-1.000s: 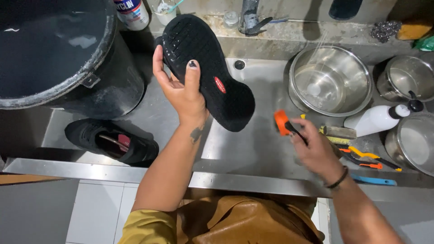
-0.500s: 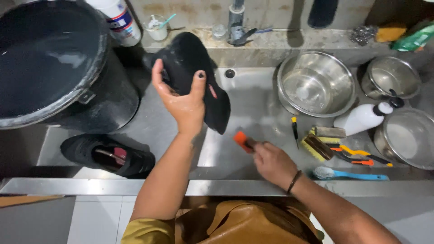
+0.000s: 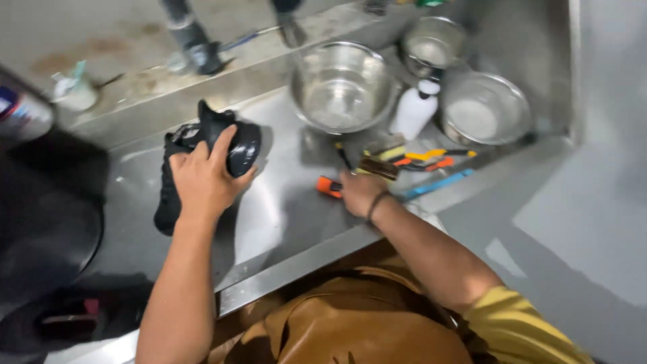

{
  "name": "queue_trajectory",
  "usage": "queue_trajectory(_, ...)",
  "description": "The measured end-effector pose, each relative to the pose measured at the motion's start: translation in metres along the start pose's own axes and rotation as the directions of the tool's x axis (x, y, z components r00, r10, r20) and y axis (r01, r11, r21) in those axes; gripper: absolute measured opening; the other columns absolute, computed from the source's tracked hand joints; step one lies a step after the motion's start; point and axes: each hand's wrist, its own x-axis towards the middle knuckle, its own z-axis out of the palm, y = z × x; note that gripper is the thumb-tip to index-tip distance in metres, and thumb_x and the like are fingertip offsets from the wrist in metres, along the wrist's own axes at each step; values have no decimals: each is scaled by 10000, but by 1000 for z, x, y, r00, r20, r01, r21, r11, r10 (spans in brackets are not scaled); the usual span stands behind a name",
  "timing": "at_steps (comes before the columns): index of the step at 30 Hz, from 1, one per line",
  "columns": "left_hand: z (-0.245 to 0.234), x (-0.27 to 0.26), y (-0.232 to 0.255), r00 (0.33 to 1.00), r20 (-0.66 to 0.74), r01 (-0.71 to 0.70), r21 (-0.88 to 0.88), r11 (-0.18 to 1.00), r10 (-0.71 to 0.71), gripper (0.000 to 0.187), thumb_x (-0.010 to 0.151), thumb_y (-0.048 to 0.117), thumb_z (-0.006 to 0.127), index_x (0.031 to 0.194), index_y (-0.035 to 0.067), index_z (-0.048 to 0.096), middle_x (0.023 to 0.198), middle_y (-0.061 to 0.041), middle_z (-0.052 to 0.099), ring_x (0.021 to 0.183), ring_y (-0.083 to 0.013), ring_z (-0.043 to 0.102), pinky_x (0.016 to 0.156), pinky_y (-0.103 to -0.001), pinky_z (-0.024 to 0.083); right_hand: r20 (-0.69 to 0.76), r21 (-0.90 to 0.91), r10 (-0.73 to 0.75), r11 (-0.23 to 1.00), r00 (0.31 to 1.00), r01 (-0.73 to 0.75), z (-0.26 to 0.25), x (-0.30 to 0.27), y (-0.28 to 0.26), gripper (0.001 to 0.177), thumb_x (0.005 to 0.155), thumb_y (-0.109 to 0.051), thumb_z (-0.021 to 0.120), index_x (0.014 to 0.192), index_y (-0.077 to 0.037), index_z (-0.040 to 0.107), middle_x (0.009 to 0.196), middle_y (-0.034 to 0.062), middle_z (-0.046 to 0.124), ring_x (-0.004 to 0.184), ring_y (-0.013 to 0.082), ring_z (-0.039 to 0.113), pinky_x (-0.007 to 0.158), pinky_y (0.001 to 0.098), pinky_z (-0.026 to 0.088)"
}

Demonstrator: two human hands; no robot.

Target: The person cleans a black shoe in a sink, applying liquid soap and scrubbing the sole and upper with a yellow sponge. They rinse the shoe under running water, then apply more soap and scrub the interior and exterior with a blue brush before rinsing again.

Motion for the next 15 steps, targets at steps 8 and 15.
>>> queue_trajectory(8, 22, -27, 45, 927, 332, -227, 132, 965, 173, 921, 711, 592, 845, 1529, 296, 541, 841, -72, 564, 741, -271, 685, 887, -465, 461, -2, 83, 49, 995, 999, -49, -12, 7, -9, 521, 995, -192, 428, 1506, -92, 459, 1221, 177, 726, 1186, 368, 664, 1028, 551, 431)
queue_trajectory(15, 45, -47, 64, 607, 793, -266, 149, 952, 46, 1013, 801, 579, 758, 1642, 441, 209, 1106, -103, 610, 1081, -310, 683, 1053, -523, 340, -229, 159, 61, 987, 971, -24, -12, -22, -1, 299, 971, -197, 506, 1108, -80, 744, 1009, 130, 775, 935, 316, 726, 852, 463, 491)
